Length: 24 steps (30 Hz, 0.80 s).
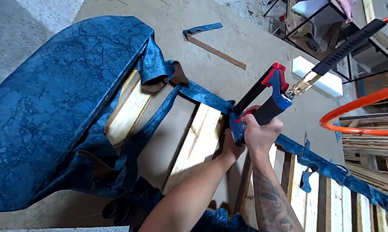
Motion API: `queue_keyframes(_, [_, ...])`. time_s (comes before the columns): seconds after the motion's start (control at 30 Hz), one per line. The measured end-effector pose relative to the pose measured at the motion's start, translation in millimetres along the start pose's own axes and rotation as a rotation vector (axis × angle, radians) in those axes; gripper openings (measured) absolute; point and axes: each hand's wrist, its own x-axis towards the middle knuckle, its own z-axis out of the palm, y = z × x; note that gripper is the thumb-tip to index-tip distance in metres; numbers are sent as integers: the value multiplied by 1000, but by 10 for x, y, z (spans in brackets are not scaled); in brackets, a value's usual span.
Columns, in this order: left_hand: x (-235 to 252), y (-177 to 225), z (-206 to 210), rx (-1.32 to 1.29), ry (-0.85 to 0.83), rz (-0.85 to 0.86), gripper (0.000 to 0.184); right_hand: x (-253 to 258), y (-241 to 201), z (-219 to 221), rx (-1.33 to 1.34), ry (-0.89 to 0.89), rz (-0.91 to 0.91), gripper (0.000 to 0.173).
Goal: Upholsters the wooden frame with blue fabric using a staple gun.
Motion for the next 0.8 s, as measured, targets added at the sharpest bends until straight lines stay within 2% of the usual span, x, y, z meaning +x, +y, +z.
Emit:
queue_keyframes(0.13, [-78, 18, -21, -17, -70, -177, 52, -27, -71, 108, 50, -23, -32, 17])
queue_keyframes(0.37, [-89, 135, -62, 80, -169, -254, 51, 41, -137, 168, -75, 4, -4, 18])
queue_keyframes(0.47, [-75, 258, -170, 81, -229, -309, 52, 91, -214, 114, 118, 12, 11, 20])
queue_keyframes(0.5, [-90, 389, -282, 168, -311, -315, 49, 114, -248, 60, 211, -2, 8, 21])
queue_keyframes(0.57, [-147, 692, -583, 440, -584, -349, 40, 167, -295, -80, 312, -54, 5, 21])
queue_keyframes(0.6, [-205, 825, -774, 482, -634, -368, 36, 203, -321, -140, 326, -87, 19, 21])
queue_keyframes(0.63, [-264, 943, -998, 471, -583, -365, 35, 248, -363, -176, 318, -113, 45, 20])
queue_keyframes(0.7, [-299, 1017, -1436, 380, -227, -308, 36, 336, -475, -150, 304, -140, 117, 18])
queue_keyframes(0.77, [-70, 879, -1794, 217, 137, -316, 39, 393, -576, 6, 331, -142, 121, 14])
queue_keyframes(0.8, [91, 790, -1921, 106, 248, -336, 44, 370, -599, 97, 322, -154, 92, 14])
